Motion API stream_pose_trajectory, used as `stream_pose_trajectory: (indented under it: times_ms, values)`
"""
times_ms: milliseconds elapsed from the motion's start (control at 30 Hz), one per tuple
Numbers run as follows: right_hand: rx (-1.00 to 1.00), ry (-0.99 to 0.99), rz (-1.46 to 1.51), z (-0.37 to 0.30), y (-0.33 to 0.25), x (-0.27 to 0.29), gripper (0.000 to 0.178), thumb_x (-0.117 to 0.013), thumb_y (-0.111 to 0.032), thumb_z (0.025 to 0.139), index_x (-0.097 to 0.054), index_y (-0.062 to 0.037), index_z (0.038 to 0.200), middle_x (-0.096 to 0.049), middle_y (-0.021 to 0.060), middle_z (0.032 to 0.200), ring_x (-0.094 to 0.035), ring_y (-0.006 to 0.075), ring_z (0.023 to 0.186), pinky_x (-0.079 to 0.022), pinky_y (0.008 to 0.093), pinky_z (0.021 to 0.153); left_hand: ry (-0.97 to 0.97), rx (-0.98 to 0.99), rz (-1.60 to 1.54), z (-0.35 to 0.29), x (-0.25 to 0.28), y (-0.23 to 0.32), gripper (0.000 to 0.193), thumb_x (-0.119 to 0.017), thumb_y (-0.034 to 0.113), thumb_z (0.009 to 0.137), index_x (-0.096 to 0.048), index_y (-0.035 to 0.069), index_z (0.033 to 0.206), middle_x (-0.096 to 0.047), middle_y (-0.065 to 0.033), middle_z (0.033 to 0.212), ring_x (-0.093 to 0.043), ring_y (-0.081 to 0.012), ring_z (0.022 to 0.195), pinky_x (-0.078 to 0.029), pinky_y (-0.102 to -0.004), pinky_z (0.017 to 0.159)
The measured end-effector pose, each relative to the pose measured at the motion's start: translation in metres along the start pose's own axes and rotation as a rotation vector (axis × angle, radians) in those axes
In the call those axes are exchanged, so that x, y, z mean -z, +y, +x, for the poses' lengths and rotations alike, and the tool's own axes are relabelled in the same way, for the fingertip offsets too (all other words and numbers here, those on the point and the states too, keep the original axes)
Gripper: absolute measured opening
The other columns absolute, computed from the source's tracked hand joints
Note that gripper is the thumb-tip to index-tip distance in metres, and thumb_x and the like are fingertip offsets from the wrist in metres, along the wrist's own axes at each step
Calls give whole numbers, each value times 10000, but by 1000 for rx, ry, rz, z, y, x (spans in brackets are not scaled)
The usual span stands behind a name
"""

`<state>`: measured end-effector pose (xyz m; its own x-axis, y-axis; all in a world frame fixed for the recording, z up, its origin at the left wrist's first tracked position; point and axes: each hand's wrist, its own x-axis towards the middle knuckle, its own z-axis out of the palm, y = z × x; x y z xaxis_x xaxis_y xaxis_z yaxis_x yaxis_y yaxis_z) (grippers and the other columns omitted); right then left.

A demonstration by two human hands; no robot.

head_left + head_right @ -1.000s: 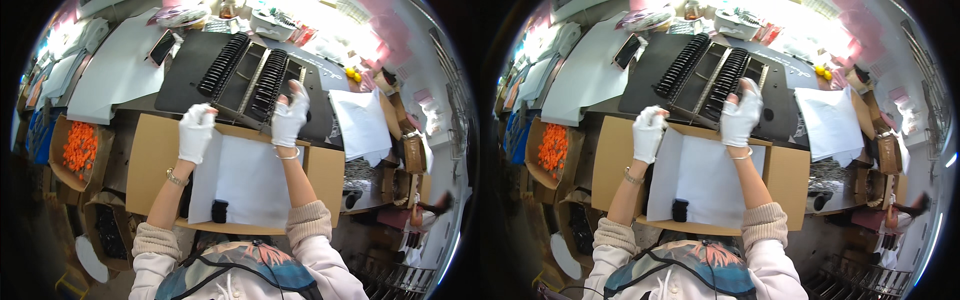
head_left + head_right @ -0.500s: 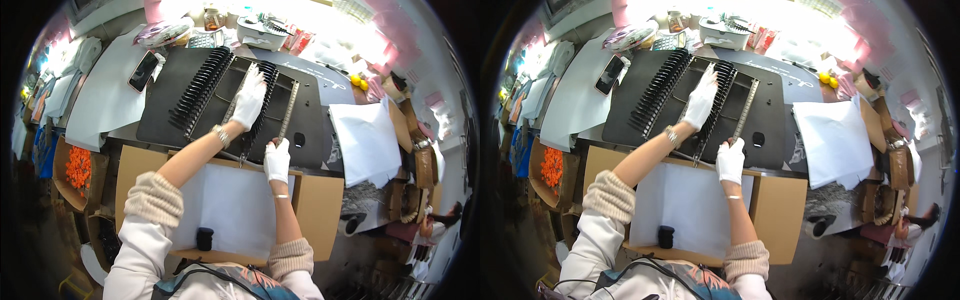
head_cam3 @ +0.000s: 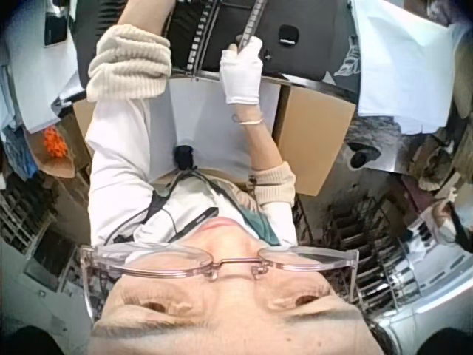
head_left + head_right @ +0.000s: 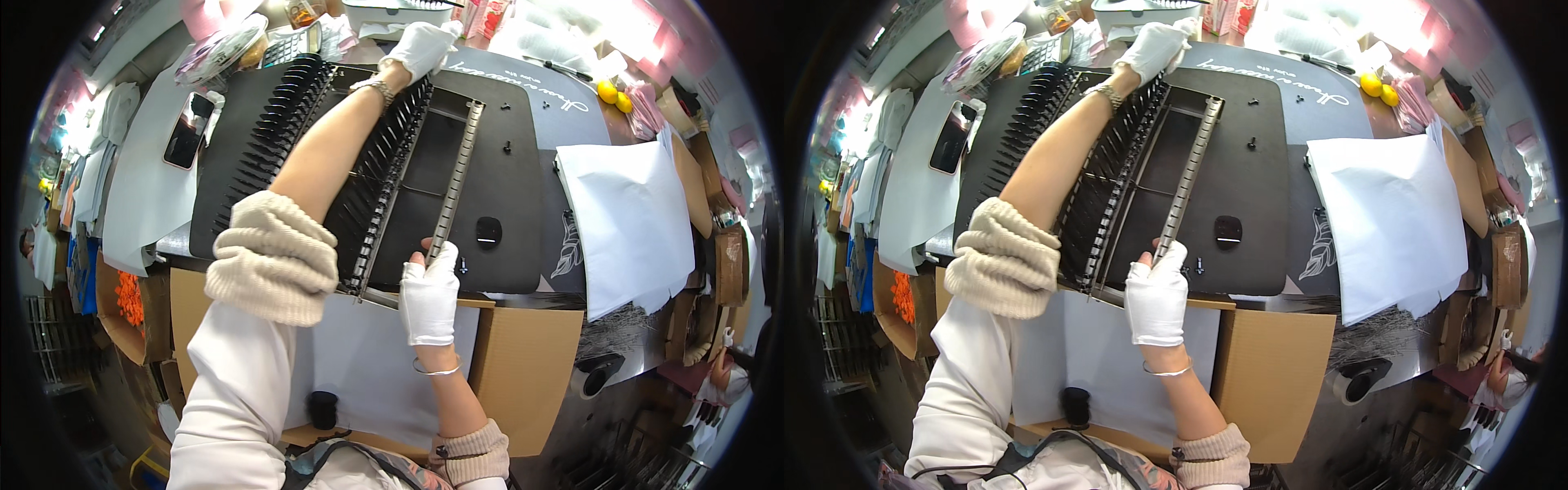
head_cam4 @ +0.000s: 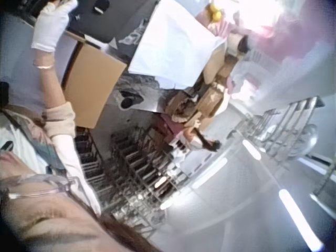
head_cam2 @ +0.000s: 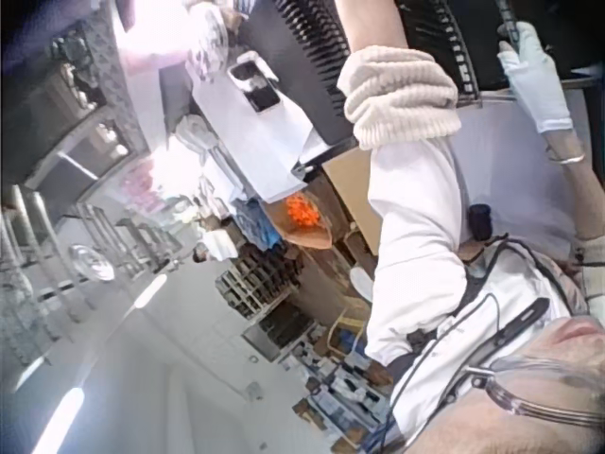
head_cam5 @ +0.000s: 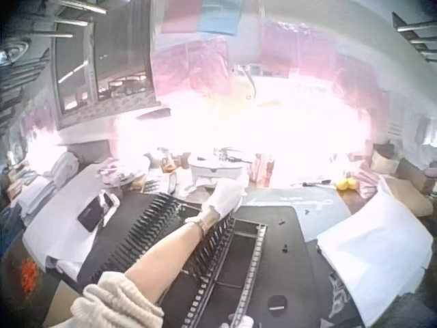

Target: The person repeatedly picks small black cylindrical components from a metal rack, rolls them between gloved hands, and places them into a cardboard box lined with white paper. The person also moves the metal rack to a nearby rolling cart and retrieves it again.

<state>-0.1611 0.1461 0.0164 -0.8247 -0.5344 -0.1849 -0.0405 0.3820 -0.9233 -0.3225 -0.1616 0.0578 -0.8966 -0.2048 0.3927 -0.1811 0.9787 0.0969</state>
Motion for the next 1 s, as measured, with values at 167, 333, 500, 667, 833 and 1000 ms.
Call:
stream_pose_trajectory:
  times_ms: [167, 333, 500, 667, 833, 1000]
  values:
    - [-76, -28, 62, 1, 0, 0, 252, -508, -86, 956, -452, -12, 1190, -609, 169, 694, -610, 284, 563, -465, 407, 550, -261, 466, 15, -27, 27, 17, 554, -456, 457, 890, -715, 10, 1091, -685, -255, 1081, -657, -375, 1046, -489, -449, 944]
    - [-14, 62, 107, -1, 5, -5, 195, -501, -120, 967, -507, -14, 1131, -630, 137, 743, -618, 236, 627, -488, 383, 600, -593, 340, -200, -47, 45, 30, 594, -319, 449, 973, -625, -6, 1204, -617, -181, 1299, -572, -247, 1207, -368, -341, 1080]
    - [-57, 80, 83, 1, -5, -5, 206, -525, -149, 960, -514, -23, 1123, -633, 135, 768, -604, 269, 652, -489, 399, 654, -553, 303, -165, -120, 59, 60, 594, -309, 445, 1024, -682, -9, 1111, -660, -217, 1182, -609, -375, 1136, -445, -399, 994]
    - [645, 616, -418, -29, -21, -3, 314, -747, -191, 800, -566, -52, 1015, -638, 93, 857, -605, 303, 844, -444, 427, 833, -509, 368, -187, -192, 85, 87, 504, -409, 425, 1002, -692, 8, 980, -687, -211, 1024, -613, -383, 1045, -473, -438, 907]
    - [810, 249, -552, -62, -17, -25, 254, -833, -211, 689, -600, -113, 711, -591, 32, 702, -594, 250, 721, -430, 399, 692, -612, 247, -385, -199, 107, 83, 416, -522, 401, 951, -711, 31, 973, -696, -185, 997, -635, -358, 970, -494, -391, 869]
    - [759, 184, -453, -51, -6, -35, 238, -833, -217, 700, -629, -95, 697, -609, 46, 658, -604, 250, 661, -460, 392, 658, -425, 86, -252, -236, 106, 97, 208, -556, 208, 867, -712, 71, 846, -698, -131, 882, -673, -285, 879, -542, -370, 781]
